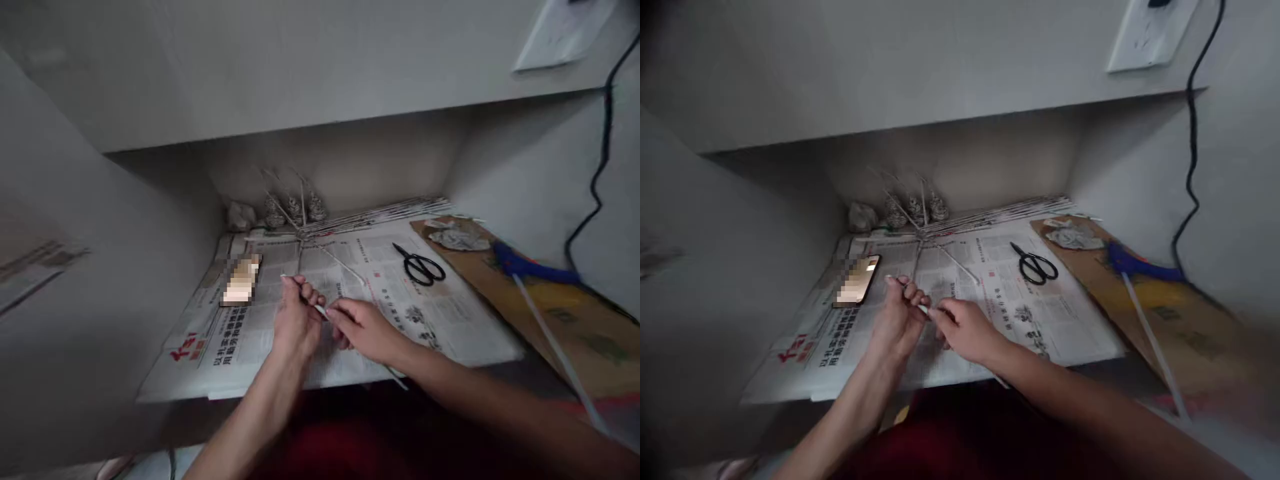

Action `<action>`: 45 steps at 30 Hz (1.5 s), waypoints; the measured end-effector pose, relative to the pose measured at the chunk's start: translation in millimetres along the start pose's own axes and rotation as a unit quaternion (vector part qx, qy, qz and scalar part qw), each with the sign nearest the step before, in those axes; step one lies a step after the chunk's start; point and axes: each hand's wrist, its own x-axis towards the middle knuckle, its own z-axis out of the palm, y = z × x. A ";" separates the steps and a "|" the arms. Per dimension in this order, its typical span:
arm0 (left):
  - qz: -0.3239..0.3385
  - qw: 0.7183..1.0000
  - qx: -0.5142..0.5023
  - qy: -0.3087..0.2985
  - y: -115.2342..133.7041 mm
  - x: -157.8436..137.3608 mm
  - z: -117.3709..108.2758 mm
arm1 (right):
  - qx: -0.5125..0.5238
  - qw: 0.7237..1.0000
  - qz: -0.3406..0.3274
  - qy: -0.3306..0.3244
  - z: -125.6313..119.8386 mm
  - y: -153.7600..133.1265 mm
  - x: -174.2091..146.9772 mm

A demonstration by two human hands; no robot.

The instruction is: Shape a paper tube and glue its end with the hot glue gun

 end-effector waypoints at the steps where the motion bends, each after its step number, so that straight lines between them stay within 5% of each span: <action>1: 0.008 1.000 -0.004 0.007 2.9 2.8 0.1 | -0.049 0.998 -0.023 0.015 -3.5 -0.1 -6.3; 5: 0.026 0.999 -0.031 0.005 12.9 9.9 2.9 | -0.066 0.998 -0.018 0.010 -13.3 4.3 -26.1; 7: 0.023 0.998 -0.052 -0.015 16.0 10.5 5.8 | 0.052 0.997 0.047 -0.043 -15.2 9.5 -30.4; 11: 0.002 0.995 -0.088 -0.046 17.7 9.9 10.3 | 0.291 0.931 0.140 -0.172 -17.6 16.7 -29.7; 17: 0.026 0.997 -0.069 -0.024 15.5 10.5 9.1 | 0.102 0.994 0.024 -0.036 -18.2 9.9 -29.1; 24: -0.010 0.996 -0.082 -0.039 12.9 7.7 8.1 | 0.284 0.933 0.106 -0.194 -20.9 17.4 -27.3; 29: -0.026 0.998 -0.059 -0.022 7.8 9.1 3.1 | 0.111 0.989 0.060 -0.074 -15.7 15.2 -23.1; 33: -0.015 0.997 -0.062 -0.033 5.0 9.9 -1.2 | -0.022 1.000 0.002 -0.001 -10.9 13.3 -26.6; 39: -0.029 0.997 -0.056 -0.047 1.5 4.9 -1.0 | 0.122 0.989 0.056 -0.067 -9.0 10.4 -14.5; 45: -0.033 0.997 -0.005 -0.074 0.7 -4.5 2.7 | 0.228 0.970 0.066 -0.058 -8.2 6.2 5.0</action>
